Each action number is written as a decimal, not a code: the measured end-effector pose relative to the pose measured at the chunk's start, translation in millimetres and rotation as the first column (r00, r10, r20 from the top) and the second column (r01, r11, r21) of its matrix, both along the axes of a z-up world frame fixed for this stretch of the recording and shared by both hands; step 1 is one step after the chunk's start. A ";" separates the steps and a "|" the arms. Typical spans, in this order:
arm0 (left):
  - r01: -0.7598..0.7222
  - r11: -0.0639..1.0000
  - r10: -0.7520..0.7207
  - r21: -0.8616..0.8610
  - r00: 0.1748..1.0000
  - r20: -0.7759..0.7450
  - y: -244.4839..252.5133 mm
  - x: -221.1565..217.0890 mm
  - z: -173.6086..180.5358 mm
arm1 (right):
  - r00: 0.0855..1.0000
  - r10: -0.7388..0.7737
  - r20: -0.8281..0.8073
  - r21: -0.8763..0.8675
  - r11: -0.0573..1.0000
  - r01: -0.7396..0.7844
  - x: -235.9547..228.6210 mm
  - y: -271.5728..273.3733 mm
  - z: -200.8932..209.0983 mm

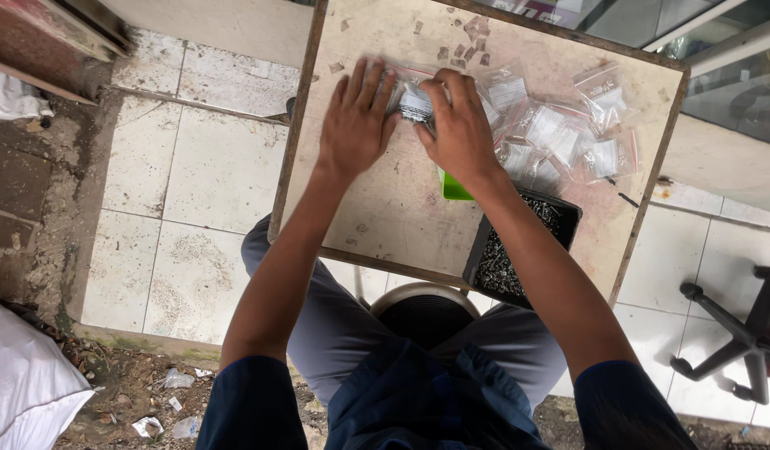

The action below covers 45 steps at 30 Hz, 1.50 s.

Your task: The person sits at a table and sorts small metal screws from a black tray into a green container. They then transfer the screws from the green container into small plastic bags and place the filled bags on the table.

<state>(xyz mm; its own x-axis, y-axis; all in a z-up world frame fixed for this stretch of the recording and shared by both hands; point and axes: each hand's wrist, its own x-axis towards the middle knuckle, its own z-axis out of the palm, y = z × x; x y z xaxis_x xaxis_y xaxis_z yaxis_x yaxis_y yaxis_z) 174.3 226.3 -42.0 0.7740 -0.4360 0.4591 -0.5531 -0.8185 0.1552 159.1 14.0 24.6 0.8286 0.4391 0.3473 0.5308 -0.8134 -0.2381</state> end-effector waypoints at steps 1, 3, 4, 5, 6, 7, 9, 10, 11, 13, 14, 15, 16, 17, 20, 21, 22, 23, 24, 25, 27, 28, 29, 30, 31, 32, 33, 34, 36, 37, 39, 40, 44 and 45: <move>0.007 1.000 -0.007 -0.003 1.000 -0.004 -1.1 1.9 -4.8 | 1.000 -0.007 -0.004 -0.003 1.000 0.007 0.4 -1.2 -3.4; -0.099 0.991 0.110 0.092 0.987 -0.115 -2.3 1.6 -15.4 | 0.995 0.081 -0.058 0.011 0.997 -0.080 0.7 -2.7 -10.4; -0.096 0.991 0.106 0.089 0.987 -0.119 -3.6 -4.3 -5.6 | 0.995 0.077 -0.062 0.008 0.997 -0.077 -3.4 -2.8 -9.5; -0.097 0.986 0.114 0.138 0.986 -0.123 -4.7 -10.2 4.8 | 0.994 0.081 -0.076 -0.023 0.996 -0.083 -7.5 -2.8 -8.1; -0.107 0.977 0.132 0.187 0.984 -0.123 -4.5 -14.0 16.3 | 0.992 0.094 -0.086 -0.055 0.994 -0.099 -7.8 -1.5 -5.5; -0.113 0.977 0.137 0.183 0.983 -0.123 -2.4 -14.0 11.9 | 0.991 0.099 -0.086 -0.059 0.993 -0.104 -5.3 -1.6 -3.7; 0.046 0.997 -0.051 -0.065 0.995 -0.089 -1.1 -15.7 0.5 | 0.991 0.130 -0.028 0.052 0.990 -0.128 -8.8 -4.8 -4.1; 0.047 0.997 -0.051 -0.053 0.995 -0.089 -3.7 -14.8 4.9 | 0.991 0.129 -0.025 0.063 0.990 -0.127 -4.4 -6.9 1.3; 0.068 0.998 -0.068 -0.010 0.995 -0.075 -7.3 -13.4 8.9 | 0.962 0.213 -0.170 0.198 0.964 -0.178 0.5 -10.2 6.5; 0.123 0.991 -0.118 0.054 0.988 -0.095 -10.7 -20.8 14.9 | 0.904 0.288 -0.316 0.364 0.917 -0.164 -3.6 -21.2 12.8; 0.090 0.985 -0.070 0.148 0.988 -0.136 -19.6 -21.9 18.8 | 0.934 0.254 -0.251 0.379 0.914 -0.147 -3.6 -36.8 20.3; 0.060 0.968 -0.019 0.244 0.985 -0.170 -28.1 -23.3 22.8 | 0.959 0.217 -0.185 0.393 0.910 -0.130 -4.2 -52.2 27.9; 0.066 0.969 -0.024 0.239 0.984 -0.176 -28.9 -23.3 29.5 | 0.958 0.212 -0.192 0.389 0.913 -0.124 -18.8 -68.8 35.4; 0.028 0.957 0.040 0.288 0.973 -0.228 -29.4 -23.0 36.6 | 0.976 0.165 -0.141 0.450 0.889 -0.086 -33.3 -85.0 43.5; 0.042 0.978 0.001 0.205 0.979 -0.206 -27.0 -12.0 24.9 | 0.998 0.011 -0.054 0.504 0.863 0.017 -87.0 -125.4 60.6; 0.087 0.994 -0.078 0.064 0.988 -0.132 -27.3 -10.1 15.0 | 0.997 -0.074 -0.021 0.496 0.865 0.074 -110.2 -137.6 66.2; 0.093 0.994 -0.084 0.061 0.988 -0.131 -27.9 -10.3 15.6 | 0.997 -0.080 -0.020 0.493 0.866 0.079 -126.1 -147.4 65.6; 0.068 0.994 -0.057 0.080 0.991 -0.124 -28.6 -10.7 16.6 | 0.990 -0.141 -0.009 0.483 0.866 0.128 -142.5 -157.1 65.4; 0.052 0.993 -0.039 0.102 0.992 -0.120 -29.5 -12.2 17.8 | 0.977 -0.211 -0.001 0.476 0.860 0.187 -162.7 -165.8 65.0; 0.067 0.993 -0.054 0.102 0.991 -0.123 -31.6 -12.2 18.5 | 0.974 -0.226 -0.005 0.475 0.857 0.201 -176.4 -169.6 64.7; 0.038 0.996 -0.027 0.075 0.991 -0.133 -34.7 -12.2 20.1 | 0.967 -0.251 -0.048 0.405 0.880 0.249 -198.6 -178.7 63.8; 0.053 0.996 -0.043 0.074 0.991 -0.130 -38.8 -24.6 23.7 | 0.963 -0.267 -0.045 0.405 0.876 0.262 -211.6 -178.6 60.2; 0.045 0.999 -0.044 0.005 0.990 -0.137 -42.8 -36.6 27.4 | 0.953 -0.264 -0.150 0.362 0.882 0.301 -224.0 -178.2 56.7; 0.031 0.997 -0.040 -0.064 0.989 -0.145 -44.6 -48.3 30.8 | 0.932 -0.257 -0.254 0.316 0.889 0.331 -234.4 -177.0 52.7; 0.042 0.997 -0.051 -0.064 0.988 -0.143 -62.6 -66.9 14.8 | 0.930 -0.267 -0.253 0.317 0.885 0.341 -229.2 -172.1 51.9; 0.171 0.960 -0.194 -0.222 0.977 -0.086 -79.4 -88.7 -2.3 | 0.962 -0.178 -0.207 0.338 0.910 0.241 -228.2 -165.6 50.4; 0.297 0.881 -0.324 -0.368 0.946 -0.010 -94.7 -111.1 -19.5 | 0.983 -0.088 -0.160 0.354 0.925 0.140 -227.0 -158.7 48.7; 0.305 0.879 -0.332 -0.367 0.943 -0.009 -119.7 -132.4 1.9 | 0.983 -0.096 -0.159 0.355 0.923 0.148 -222.8 -157.2 52.6; 0.554 0.750 -0.543 -0.361 0.828 0.143 -164.7 -178.1 44.2 | 0.986 -0.041 -0.162 0.332 0.939 0.093 -215.6 -150.8 59.7; 0.558 0.748 -0.549 -0.359 0.824 0.139 -176.3 -189.0 91.1 | 0.985 -0.047 -0.165 0.335 0.937 0.101 -211.9 -157.3 53.3; 0.700 0.663 -0.684 -0.265 0.711 0.164 -196.7 -211.9 185.1 | 0.962 -0.107 -0.250 0.447 0.869 0.213 -204.4 -166.6 40.4; 0.694 0.671 -0.680 -0.262 0.717 0.156 -191.8 -214.4 184.2 | 0.962 -0.097 -0.254 0.454 0.867 0.207 -201.3 -170.1 41.6; 0.564 0.799 -0.570 -0.207 0.821 0.038 -159.4 -220.1 175.7 | 0.983 -0.062 -0.174 0.453 0.881 0.136 -189.0 -167.1 42.1; 0.505 0.843 -0.516 -0.185 0.857 -0.008 -151.5 -222.9 172.7 | 0.988 -0.061 -0.142 0.456 0.882 0.121 -188.0 -166.0 42.0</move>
<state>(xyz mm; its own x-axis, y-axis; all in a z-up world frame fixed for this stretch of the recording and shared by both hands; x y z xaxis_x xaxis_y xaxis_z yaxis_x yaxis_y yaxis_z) -48.6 74.8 130.7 0.4899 -0.6955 0.5257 -0.8717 -0.3806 0.3087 -28.9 -152.0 66.5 0.9053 0.1741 0.3874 0.4032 -0.6388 -0.6553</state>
